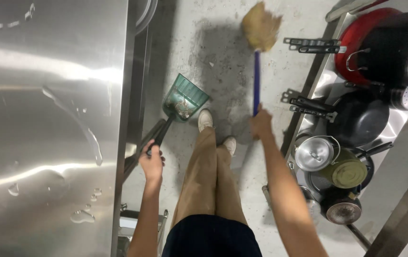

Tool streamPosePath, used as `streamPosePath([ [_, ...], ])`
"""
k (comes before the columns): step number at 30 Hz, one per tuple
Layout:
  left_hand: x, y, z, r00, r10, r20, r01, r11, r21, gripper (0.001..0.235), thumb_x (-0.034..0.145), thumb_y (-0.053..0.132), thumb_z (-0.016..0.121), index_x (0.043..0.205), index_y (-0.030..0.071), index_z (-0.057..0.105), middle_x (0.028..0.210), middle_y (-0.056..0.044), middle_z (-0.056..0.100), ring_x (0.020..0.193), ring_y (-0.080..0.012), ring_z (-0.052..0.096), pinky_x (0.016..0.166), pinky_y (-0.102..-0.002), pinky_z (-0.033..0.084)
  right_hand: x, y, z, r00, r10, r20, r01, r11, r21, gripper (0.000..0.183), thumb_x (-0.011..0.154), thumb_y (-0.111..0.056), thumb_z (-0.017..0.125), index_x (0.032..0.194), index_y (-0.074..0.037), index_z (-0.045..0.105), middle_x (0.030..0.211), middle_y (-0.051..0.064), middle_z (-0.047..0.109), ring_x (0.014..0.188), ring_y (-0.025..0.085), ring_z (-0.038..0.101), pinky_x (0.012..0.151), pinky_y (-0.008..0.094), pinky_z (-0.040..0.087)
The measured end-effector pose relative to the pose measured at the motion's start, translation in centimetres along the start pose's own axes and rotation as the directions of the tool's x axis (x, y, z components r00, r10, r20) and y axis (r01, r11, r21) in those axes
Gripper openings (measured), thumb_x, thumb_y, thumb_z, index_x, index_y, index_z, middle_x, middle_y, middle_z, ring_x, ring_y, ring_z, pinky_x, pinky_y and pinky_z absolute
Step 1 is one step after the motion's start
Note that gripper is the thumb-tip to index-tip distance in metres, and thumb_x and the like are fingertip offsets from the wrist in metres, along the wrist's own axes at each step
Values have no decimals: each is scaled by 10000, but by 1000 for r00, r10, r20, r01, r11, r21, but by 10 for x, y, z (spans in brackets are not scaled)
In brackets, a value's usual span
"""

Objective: The person sweeps debris on a concrete floor using a broom and a dustpan. They gather the dirt into a pile and sweep it into the dustpan while moving around a kitchen area with metal shelving and stacked chairs.

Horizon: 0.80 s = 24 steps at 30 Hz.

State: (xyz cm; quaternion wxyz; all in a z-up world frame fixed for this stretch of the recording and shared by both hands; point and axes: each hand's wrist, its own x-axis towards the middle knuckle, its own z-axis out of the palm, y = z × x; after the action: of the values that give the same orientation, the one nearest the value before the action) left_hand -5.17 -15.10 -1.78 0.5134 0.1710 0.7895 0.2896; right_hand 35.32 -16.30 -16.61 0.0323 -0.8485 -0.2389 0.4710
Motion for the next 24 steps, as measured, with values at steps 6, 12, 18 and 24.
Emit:
streamPosePath([
  [6, 17, -13, 14, 993, 110, -38, -109, 993, 39, 305, 933, 201, 643, 1185, 32, 659, 703, -32, 565, 522, -107, 524, 436, -271, 406, -152, 75, 121, 956, -260, 138, 288, 924, -252, 785, 897, -73, 639, 1576, 31, 257, 968, 273, 696, 808, 385, 693, 681, 483, 571],
  [12, 71, -78, 17, 777, 629, -27, -589, 740, 325, 261, 998, 217, 708, 1121, -10, 745, 874, -95, 745, 773, -166, 714, 713, -328, 552, -259, 87, 35, 925, -290, 246, 281, 957, 70, 792, 779, -89, 704, 1526, -161, 450, 722, 100, 657, 574, 229, 662, 590, 383, 544],
  [18, 16, -10, 32, 970, 241, -33, -223, 936, 273, 326, 897, 259, 639, 1101, 15, 709, 716, -98, 678, 559, -198, 670, 535, -346, 544, -285, 97, -65, 957, 194, 216, -263, 897, 356, 510, 1085, -283, 615, 1166, 220, 628, 622, 19, 543, 431, 129, 496, 364, 313, 379],
  [24, -11, 19, 35, 995, 99, 12, -99, 966, 238, 345, 887, 262, 621, 1141, 44, 702, 613, -100, 617, 487, -202, 604, 483, -362, 483, -137, 68, -74, 991, 123, -53, -80, 862, 500, 277, 886, 67, 578, 1162, 84, 577, 648, 66, 562, 453, 180, 522, 371, 334, 421],
])
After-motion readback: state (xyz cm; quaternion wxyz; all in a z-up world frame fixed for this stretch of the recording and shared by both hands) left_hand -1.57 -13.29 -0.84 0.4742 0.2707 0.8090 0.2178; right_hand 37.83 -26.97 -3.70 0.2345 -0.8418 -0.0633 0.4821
